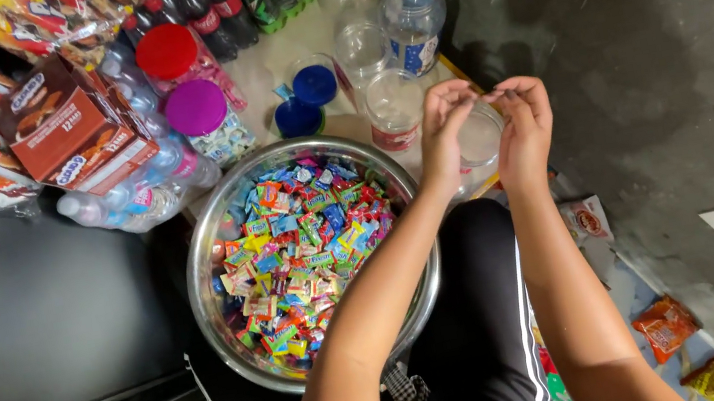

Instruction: Sorting various wrapped candies from a large metal bowl into individual plastic jars and small bags.

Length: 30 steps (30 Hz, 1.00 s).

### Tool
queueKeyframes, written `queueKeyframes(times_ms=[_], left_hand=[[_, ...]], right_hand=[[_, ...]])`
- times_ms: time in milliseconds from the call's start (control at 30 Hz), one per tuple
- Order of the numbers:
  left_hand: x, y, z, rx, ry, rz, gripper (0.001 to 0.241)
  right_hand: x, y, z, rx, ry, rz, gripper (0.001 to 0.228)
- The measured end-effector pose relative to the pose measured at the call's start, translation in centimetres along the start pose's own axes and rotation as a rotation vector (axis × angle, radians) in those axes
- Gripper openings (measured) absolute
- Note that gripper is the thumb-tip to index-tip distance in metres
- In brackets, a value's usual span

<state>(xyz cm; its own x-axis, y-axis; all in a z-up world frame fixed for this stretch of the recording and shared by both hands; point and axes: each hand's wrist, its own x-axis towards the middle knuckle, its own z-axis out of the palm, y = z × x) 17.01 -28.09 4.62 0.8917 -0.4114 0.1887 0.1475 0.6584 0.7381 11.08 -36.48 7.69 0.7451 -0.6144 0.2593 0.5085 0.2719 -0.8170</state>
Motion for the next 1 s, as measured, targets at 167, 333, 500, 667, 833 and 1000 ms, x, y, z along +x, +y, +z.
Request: queueKeyframes(times_ms=[167,333,500,667,833,1000], left_hand=[[-0.8,5.6,-2.8,0.056,0.083,0.050,0.027],[-3.2,11.8,-9.6,0.149,0.160,0.146,0.027],[-6.5,16.0,-17.0,0.209,0.338,0.244,0.029],[-10.8,17.4,-22.1,0.253,0.409,0.240,0.026],[-13.3,13.9,-24.4,0.733,0.418,0.238,0.028],[-14.0,12.0,-20.5,1.068,0.277,-0.014,0.020]], right_hand=[[-1.3,-0.2,0.3,-0.086,-0.033,-0.015,0.012],[-4.0,1.1,2.8,-0.113,-0.120,0.035,0.012],[-6.2,5.7,4.9,-0.310,-0.222,0.129,0.013],[-8.0,10.6,6.1,-0.607,-0.392,0.144,0.021],[-10.3,14.2,5.8,-1.129,-0.629,-0.223,0.031],[-11.9,16.0,4.6,-1.429,-0.652,-0.023,0.039]])
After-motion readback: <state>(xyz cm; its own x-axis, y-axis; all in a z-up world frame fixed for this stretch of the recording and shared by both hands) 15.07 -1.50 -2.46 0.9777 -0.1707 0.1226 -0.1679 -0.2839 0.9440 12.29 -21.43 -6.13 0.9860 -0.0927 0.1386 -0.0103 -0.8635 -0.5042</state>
